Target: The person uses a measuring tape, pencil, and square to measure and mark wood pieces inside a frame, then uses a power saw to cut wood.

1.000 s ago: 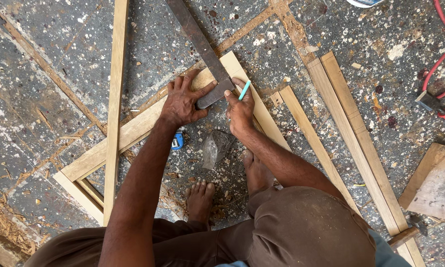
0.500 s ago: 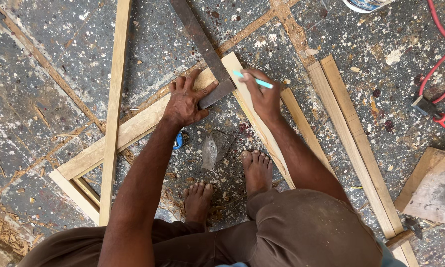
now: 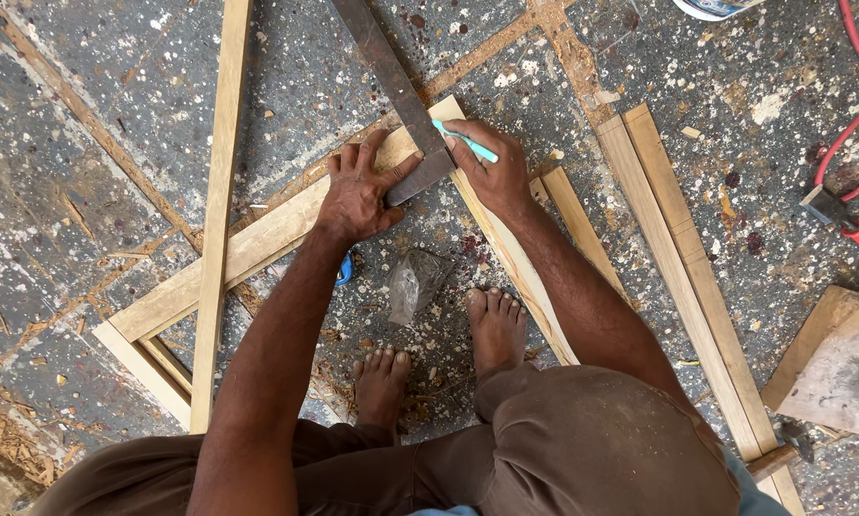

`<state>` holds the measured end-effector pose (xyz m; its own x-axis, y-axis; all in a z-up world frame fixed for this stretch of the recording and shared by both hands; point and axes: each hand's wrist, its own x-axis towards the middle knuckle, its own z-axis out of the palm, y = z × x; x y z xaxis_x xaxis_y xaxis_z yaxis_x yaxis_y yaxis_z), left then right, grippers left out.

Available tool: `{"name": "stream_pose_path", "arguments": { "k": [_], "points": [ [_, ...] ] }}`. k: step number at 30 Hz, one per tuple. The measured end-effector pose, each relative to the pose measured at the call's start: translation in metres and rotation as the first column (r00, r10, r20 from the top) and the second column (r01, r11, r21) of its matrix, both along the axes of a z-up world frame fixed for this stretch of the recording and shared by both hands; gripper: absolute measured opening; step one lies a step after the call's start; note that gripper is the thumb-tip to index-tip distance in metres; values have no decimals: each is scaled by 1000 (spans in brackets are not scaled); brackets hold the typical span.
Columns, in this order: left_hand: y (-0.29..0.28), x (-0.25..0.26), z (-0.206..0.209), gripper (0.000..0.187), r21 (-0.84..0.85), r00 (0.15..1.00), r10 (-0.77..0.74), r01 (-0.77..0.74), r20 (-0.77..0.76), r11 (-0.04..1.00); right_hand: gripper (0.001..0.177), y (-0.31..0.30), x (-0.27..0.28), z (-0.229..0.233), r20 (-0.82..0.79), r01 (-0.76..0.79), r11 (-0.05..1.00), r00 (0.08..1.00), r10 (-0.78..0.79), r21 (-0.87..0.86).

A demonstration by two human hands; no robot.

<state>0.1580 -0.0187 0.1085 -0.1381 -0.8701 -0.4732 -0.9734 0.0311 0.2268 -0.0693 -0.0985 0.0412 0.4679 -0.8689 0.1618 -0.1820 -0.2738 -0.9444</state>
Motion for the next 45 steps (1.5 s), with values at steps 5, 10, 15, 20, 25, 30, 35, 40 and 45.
{"name": "stream_pose_path", "arguments": {
  "k": [5, 10, 15, 20, 25, 30, 35, 40, 45],
  "points": [
    [3, 1, -2, 95, -23, 1000, -4, 4, -7, 1000, 23, 2, -1, -3, -26, -26, 999, 999, 24, -43],
    [2, 0, -2, 96, -4, 1000, 2, -2, -21, 1000, 20, 15, -12, 4, -169, -34, 995, 985, 18, -91],
    [2, 2, -2, 94, -9, 1000, 2, -2, -26, 1000, 15, 20, -24, 5, -173, 121, 991, 979, -109, 61],
    [2, 1, -1, 93, -67, 998, 8, -12, -58, 998, 6, 24, -22, -12, 139, 264, 964, 954, -264, 22],
    [4, 1, 0, 91, 5, 993, 71, -71, -92, 997, 9, 56, -17, -30, 116, 268, 944, 949, -293, 195],
    [5, -1, 4, 89, -15, 989, 98, -100, -114, 995, 15, 74, -21, -30, 158, 309, 936, 929, -335, 170],
    [9, 0, -1, 74, -289, 991, -57, 21, -117, 957, 20, 71, -26, -26, 164, 283, 936, 933, -319, 212],
    [3, 20, -5, 53, -274, 991, -25, -11, -129, 962, 17, 71, -25, -23, 164, 283, 952, 940, -300, 118],
    [-28, 53, -3, 60, -265, 970, 100, -158, -220, 951, 12, 69, -24, -16, 98, 283, 959, 954, -284, 23]
  ]
}}
